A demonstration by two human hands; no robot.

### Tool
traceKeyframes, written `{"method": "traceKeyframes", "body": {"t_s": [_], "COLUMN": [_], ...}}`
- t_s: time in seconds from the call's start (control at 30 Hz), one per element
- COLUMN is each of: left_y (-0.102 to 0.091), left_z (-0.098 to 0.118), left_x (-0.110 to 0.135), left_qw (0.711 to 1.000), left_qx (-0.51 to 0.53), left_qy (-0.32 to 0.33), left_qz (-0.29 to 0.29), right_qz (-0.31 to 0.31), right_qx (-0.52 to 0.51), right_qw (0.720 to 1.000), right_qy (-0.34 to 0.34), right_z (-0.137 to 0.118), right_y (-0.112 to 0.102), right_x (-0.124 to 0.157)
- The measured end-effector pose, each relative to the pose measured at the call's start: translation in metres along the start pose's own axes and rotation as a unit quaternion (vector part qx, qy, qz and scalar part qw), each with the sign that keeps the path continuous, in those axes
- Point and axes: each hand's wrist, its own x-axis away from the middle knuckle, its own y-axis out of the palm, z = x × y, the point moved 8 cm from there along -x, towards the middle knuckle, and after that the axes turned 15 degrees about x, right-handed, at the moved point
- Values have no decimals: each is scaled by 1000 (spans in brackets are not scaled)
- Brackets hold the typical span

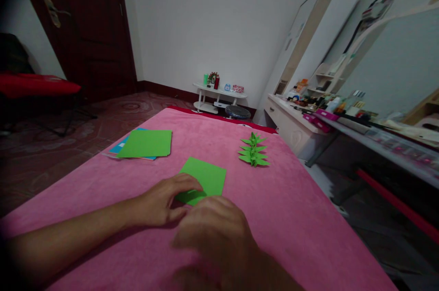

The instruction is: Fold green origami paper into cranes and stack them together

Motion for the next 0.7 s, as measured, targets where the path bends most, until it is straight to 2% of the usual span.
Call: {"method": "traceKeyframes", "body": {"t_s": [0.07,0.13,0.17,0.23,0.3,0.37,0.5,0.6,0.7], "left_y": [-11,-17,-20,-27,-29,-28,-16,-6,-5], "left_z": [-3,-12,-18,-28,-35,-36,-21,-1,1], "left_x": [2,7,10,16,20,23,31,40,41], "left_qw": [999,996,994,994,994,995,996,996,999], "left_qx": [-5,-21,-21,-11,-15,-29,-51,-32,24], "left_qy": [24,22,11,-3,-6,-1,20,44,23], "left_qz": [-27,-83,-104,-113,-107,-94,-73,-69,-41], "right_qz": [-130,-270,-317,-346,-332,-292,-235,-252,-258], "right_qx": [-76,-153,-175,-193,-208,-217,-236,-290,-333], "right_qw": [988,950,932,916,917,929,941,917,876], "right_qy": [-13,10,33,70,71,63,57,112,236], "right_z": [18,37,46,59,62,61,56,54,63], "right_y": [49,94,110,126,130,125,104,96,101], "right_x": [-20,-18,-12,0,6,3,-11,-11,-1]}}
